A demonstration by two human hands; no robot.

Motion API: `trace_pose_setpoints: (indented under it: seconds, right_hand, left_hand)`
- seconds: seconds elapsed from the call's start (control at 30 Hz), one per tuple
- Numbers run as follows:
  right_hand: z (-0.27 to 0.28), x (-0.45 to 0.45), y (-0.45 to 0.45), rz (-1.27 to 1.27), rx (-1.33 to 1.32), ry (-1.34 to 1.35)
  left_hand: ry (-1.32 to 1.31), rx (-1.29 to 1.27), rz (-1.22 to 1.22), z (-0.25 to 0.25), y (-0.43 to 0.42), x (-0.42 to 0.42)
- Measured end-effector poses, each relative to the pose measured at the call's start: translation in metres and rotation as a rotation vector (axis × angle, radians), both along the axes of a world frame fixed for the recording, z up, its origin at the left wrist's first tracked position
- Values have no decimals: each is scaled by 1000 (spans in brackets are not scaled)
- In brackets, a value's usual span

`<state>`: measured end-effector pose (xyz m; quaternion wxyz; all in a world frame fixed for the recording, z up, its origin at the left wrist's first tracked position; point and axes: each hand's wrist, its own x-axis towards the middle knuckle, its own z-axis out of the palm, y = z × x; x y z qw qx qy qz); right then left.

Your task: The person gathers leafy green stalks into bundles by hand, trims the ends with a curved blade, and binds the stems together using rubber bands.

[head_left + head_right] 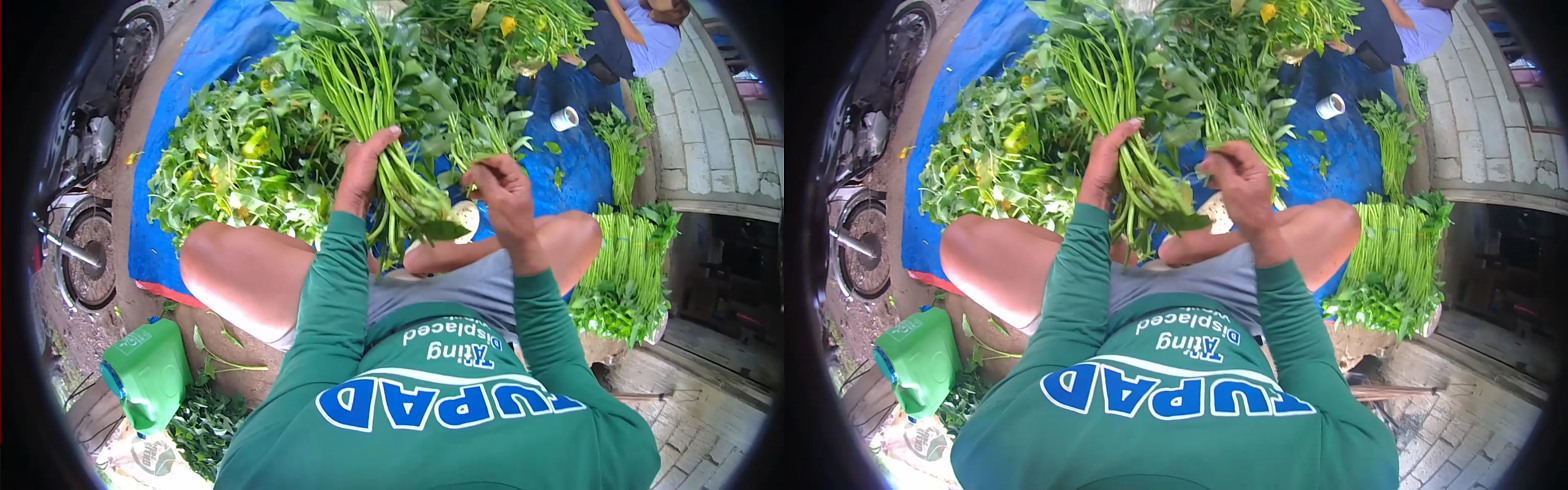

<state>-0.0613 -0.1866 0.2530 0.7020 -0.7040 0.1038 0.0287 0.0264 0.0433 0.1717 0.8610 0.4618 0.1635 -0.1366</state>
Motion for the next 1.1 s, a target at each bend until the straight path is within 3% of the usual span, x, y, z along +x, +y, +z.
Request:
trace_pose_setpoints:
  seconds: [0.1, 0.2, 0.27, 0.37, 0.47, 0.6, 0.8, 0.97, 1.1]
  right_hand:
    - [12, 33, -25, -192, -1150, -542]
    - [46, 60, 23, 16, -490, -295]
    - [36, 83, 53, 42, -530, -346]
    - [17, 108, 67, -113, -749, -254]
    - [8, 111, 54, -158, -522, -170]
    - [-4, 112, 46, -69, -451, -62]
    - [0, 105, 47, -88, -598, -73]
    - [-11, 111, 26, -210, -301, -34]
    - [15, 100, 33, -404, -152, -41]
  left_hand:
    - [-21, 9, -90, -9, 3, -5]
    - [-68, 19, -112, 6, -14, -10]
    - [-127, 22, -139, 17, -20, -10]
    - [-160, -18, -200, 13, -23, -12]
    - [-163, 30, -175, 18, -21, -12]
    - [-182, 89, -189, 20, -21, -13]
    - [-238, 108, -157, 21, -24, -12]
    - [-221, 207, -82, 13, -27, -10]
    - [-268, 232, -31, 5, -29, -7]
